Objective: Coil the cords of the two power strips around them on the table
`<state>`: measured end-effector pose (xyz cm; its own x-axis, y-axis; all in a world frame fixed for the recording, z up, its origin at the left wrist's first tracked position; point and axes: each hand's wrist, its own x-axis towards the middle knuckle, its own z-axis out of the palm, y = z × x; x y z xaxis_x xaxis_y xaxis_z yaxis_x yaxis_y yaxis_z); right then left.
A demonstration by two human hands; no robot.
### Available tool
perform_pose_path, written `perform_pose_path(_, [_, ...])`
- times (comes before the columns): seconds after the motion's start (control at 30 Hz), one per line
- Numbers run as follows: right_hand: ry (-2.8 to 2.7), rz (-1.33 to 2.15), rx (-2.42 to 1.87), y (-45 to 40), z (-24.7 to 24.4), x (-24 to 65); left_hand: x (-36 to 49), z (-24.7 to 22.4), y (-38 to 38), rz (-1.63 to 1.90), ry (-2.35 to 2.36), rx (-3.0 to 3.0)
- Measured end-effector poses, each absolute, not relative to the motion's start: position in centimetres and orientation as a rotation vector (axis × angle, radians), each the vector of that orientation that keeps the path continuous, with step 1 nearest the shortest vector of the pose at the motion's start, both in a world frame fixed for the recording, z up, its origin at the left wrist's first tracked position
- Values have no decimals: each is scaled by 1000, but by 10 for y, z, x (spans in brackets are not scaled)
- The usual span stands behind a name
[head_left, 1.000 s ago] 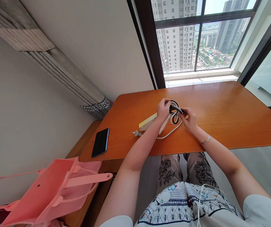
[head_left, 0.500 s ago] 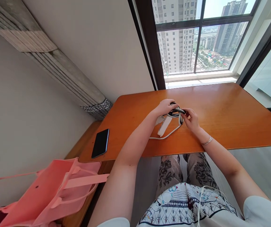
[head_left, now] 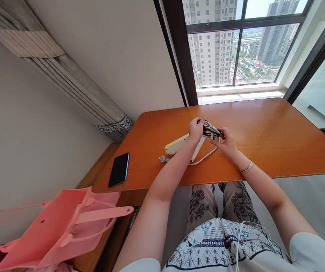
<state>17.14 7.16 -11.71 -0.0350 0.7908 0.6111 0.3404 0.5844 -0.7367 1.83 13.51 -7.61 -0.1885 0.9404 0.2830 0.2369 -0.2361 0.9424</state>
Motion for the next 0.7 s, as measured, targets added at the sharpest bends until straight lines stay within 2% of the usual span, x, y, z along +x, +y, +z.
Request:
perform_pose_path(0.23, [-1506,418,-1047,72,-121,164,18,-75,139,1650,1440,1108])
perform_pose_path(0.33, [-1443,476,-1072,74,-124,167,13,-72,136,1545,1302,1188])
perform_pose_path(0.5, [-1324,702,-1086,81,-131,171,8,-60,124,1312,1133,1339])
perform_pose_path(0.7, [-1023,1225,-1018,89,-137,169,18,-45,109,1389,1123,1444])
